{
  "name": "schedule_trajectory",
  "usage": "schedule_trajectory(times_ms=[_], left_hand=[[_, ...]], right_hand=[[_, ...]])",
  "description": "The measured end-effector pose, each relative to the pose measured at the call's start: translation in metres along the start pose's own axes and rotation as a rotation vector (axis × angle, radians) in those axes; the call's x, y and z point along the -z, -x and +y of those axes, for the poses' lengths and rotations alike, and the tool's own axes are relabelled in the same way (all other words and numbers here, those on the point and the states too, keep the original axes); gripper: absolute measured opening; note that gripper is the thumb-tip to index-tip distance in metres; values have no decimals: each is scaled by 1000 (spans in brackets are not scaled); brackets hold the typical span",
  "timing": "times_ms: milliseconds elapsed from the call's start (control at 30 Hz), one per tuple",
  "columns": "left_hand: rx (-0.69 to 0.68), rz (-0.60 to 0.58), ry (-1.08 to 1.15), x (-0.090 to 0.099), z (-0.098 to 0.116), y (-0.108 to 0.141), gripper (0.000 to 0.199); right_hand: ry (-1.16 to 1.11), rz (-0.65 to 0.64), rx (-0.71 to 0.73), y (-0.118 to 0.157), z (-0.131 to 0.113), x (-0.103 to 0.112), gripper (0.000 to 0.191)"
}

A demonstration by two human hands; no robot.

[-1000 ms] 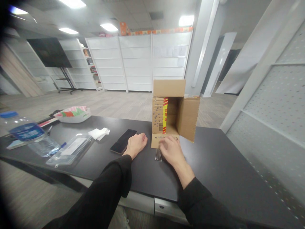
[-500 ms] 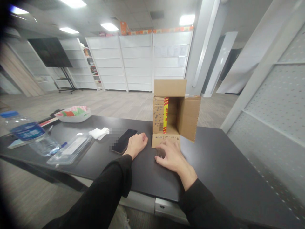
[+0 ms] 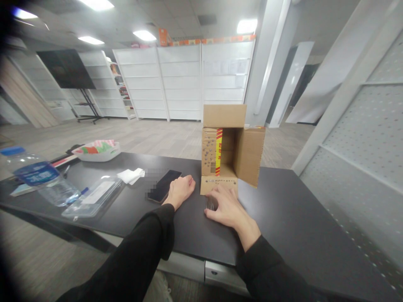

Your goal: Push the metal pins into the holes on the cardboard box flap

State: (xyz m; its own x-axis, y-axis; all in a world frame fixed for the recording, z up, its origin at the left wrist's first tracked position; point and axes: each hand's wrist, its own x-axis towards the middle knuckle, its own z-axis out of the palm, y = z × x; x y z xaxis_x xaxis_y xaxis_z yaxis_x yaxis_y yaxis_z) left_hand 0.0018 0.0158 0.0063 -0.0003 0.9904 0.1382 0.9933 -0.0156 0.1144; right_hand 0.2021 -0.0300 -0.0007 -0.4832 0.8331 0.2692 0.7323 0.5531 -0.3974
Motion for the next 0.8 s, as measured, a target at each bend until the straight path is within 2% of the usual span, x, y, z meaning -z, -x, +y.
schedule_trajectory(times_ms=[400,800], left_hand=[[-15,15,-7,-2,-1,-1,37],[-8,-2,-2,-1,0,-1,38]], right_hand=[[-1,-35,-18,-1,-1,1,40],[7,3,11,-2,-4,0,33]])
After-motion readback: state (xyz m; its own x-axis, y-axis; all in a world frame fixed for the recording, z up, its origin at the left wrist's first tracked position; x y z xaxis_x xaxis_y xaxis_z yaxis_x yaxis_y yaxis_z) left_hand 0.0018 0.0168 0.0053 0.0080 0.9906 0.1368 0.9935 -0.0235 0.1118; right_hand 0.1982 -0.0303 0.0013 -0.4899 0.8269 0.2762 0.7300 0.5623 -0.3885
